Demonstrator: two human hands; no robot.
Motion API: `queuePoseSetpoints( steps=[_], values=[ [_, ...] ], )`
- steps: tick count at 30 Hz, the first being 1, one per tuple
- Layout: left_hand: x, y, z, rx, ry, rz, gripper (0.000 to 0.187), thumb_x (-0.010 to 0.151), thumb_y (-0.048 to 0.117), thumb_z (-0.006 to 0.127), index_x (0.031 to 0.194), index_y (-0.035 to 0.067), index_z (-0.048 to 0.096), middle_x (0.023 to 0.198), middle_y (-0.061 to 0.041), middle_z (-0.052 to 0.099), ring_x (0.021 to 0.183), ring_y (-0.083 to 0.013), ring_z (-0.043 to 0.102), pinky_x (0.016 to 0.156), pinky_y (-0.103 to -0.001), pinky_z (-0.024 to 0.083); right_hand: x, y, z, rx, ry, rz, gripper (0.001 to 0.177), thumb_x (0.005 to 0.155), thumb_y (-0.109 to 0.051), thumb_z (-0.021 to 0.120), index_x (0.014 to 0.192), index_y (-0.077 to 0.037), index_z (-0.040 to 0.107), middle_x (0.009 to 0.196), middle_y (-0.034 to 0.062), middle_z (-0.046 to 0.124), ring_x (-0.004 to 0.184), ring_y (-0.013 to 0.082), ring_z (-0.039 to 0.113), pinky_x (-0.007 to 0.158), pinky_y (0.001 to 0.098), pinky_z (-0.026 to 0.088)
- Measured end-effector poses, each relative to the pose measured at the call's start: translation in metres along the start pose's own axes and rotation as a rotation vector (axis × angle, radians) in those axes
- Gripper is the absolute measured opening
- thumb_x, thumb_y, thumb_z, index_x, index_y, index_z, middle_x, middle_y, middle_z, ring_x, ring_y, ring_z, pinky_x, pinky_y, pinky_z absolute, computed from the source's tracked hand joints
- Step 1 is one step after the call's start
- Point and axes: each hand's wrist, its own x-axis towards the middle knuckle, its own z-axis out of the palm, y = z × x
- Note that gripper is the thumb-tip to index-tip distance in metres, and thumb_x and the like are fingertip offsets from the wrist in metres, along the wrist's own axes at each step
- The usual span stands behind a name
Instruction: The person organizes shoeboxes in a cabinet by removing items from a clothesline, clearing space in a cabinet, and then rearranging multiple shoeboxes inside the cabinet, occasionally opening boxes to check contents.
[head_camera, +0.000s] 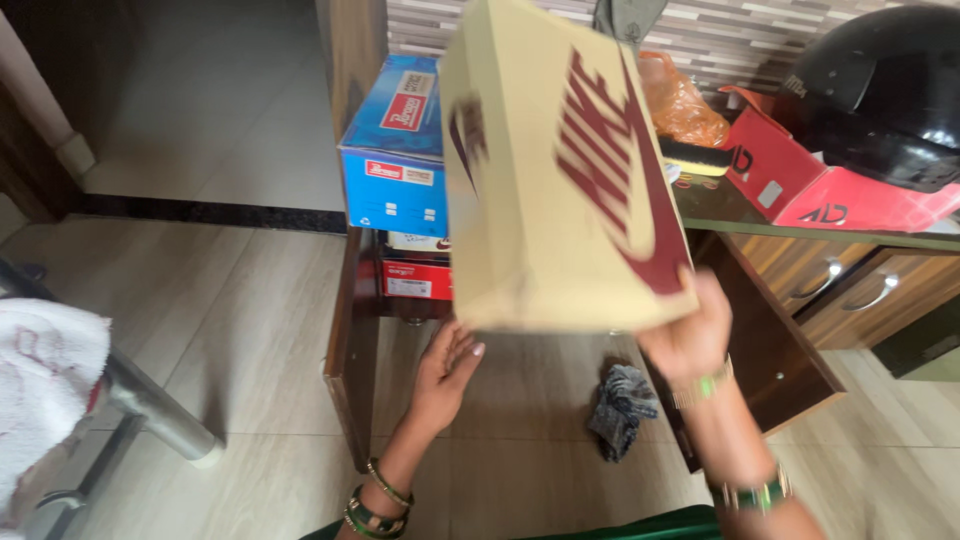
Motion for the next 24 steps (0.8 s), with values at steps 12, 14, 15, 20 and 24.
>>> queuePoseSetpoints(
  steps=[12,14,15,20,24],
  values=[
    [-0.056,-0.020,0.080,-0.343,-0.017,-0.306,0.070,0.101,0.036,0.051,0.159,0.002,0.030,0.158,-0.015,0.042,0.145,-0.0207,0.041,0.118,-0.036,0.031,-0.219,0.067,-0.241,-0.010,0.142,0.010,0.076,0.085,-0.026,0.066,0.147,0.013,0.046,0.144,0.0284,0.059,0.130,0.0420,0.058,0.109,0.0544,0.042],
    [-0.062,-0.038,0.089,-0.342,0.196,-0.437,0.074,0.099,0.045,0.050,0.159,0.007,0.028,0.158,-0.012,0.041,0.143,-0.0214,0.041,0.116,-0.036,0.033,-0.229,0.069,-0.227,-0.077,0.234,0.122,0.080,0.081,-0.029,0.066,0.149,0.007,0.046,0.143,0.0246,0.060,0.129,0.0395,0.057,0.107,0.0539,0.043],
    [-0.061,-0.048,0.088,-0.341,0.197,-0.438,0.074,0.099,0.045,0.050,0.159,0.007,0.028,0.158,-0.012,0.041,0.143,-0.0214,0.041,0.116,-0.036,0.033,-0.225,0.073,-0.218,-0.137,0.315,0.208,0.084,0.077,-0.031,0.066,0.151,0.001,0.046,0.142,0.0208,0.060,0.129,0.0370,0.057,0.106,0.0535,0.044],
    [-0.068,-0.092,0.071,-0.458,0.153,-0.773,0.075,0.100,0.058,0.041,0.151,0.003,0.044,0.135,-0.021,0.060,0.119,-0.0271,0.062,0.098,-0.038,0.051,-0.214,0.091,-0.176,-0.269,0.440,0.429,0.086,0.076,-0.032,0.065,0.154,-0.007,0.041,0.146,0.0180,0.057,0.133,0.0349,0.054,0.108,0.0547,0.044],
    [-0.071,-0.093,0.055,-0.374,0.189,-0.810,0.072,0.099,0.054,0.043,0.150,0.003,0.040,0.129,-0.019,0.062,0.114,-0.0263,0.067,0.091,-0.040,0.059,-0.191,0.101,-0.153,-0.323,0.500,0.688,0.087,0.077,-0.034,0.062,0.157,-0.014,0.037,0.145,0.0157,0.057,0.132,0.0367,0.054,0.108,0.0605,0.042]
  ],
)
